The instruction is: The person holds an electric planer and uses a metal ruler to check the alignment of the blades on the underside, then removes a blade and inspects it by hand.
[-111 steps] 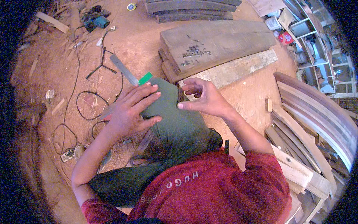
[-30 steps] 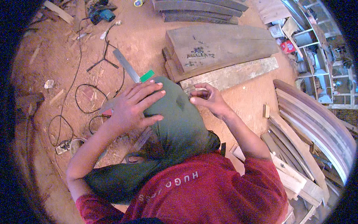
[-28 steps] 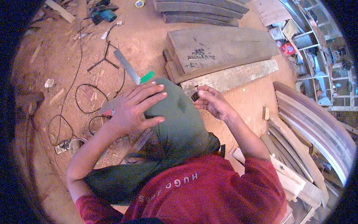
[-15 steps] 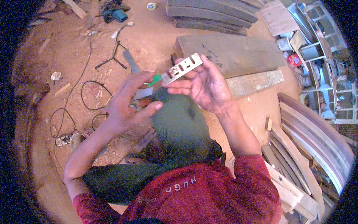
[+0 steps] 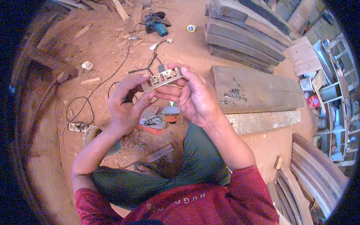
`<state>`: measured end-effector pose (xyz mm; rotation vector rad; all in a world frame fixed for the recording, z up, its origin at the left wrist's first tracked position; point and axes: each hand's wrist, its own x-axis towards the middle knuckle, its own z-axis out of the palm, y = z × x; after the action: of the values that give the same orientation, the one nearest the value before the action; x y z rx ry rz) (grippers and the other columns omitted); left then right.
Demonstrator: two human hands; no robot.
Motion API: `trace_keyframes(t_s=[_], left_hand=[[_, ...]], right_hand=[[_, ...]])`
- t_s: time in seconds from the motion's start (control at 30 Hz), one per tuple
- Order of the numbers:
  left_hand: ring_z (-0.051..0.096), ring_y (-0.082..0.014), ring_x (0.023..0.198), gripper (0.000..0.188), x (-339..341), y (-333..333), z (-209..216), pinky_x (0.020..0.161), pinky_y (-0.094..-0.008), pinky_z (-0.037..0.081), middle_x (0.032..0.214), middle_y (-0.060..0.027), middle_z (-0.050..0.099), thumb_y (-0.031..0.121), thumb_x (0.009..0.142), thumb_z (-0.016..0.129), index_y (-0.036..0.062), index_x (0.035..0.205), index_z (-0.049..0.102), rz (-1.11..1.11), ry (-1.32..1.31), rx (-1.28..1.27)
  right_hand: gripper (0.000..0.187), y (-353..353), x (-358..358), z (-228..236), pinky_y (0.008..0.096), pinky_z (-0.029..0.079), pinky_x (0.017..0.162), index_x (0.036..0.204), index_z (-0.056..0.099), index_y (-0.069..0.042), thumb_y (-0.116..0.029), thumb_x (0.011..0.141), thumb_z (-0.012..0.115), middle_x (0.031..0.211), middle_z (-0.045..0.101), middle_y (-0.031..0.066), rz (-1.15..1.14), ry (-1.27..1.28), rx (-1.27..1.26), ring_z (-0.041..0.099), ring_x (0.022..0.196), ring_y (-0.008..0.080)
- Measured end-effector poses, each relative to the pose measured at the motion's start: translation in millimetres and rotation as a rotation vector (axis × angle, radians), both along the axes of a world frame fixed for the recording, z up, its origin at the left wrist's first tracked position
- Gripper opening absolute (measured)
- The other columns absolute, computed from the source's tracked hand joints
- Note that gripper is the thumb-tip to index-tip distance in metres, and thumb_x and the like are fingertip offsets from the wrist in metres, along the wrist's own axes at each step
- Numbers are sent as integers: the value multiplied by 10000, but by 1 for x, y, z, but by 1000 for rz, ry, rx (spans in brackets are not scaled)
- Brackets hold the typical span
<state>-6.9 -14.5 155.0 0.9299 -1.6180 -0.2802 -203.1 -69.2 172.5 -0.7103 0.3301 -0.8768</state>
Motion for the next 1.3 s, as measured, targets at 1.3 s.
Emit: trace_keyframes(t_s=[1.3], left_hand=[[678, -129, 967, 286, 13, -27, 42, 849, -278, 576, 1089, -45, 707, 138, 979, 643, 78, 1257, 618, -603, 1215, 426]], right_hand=[[243, 3, 84, 32, 256, 570, 741, 1020, 717, 71, -37, 828, 819, 921, 740, 115, -818, 388, -1044, 690, 821, 127]])
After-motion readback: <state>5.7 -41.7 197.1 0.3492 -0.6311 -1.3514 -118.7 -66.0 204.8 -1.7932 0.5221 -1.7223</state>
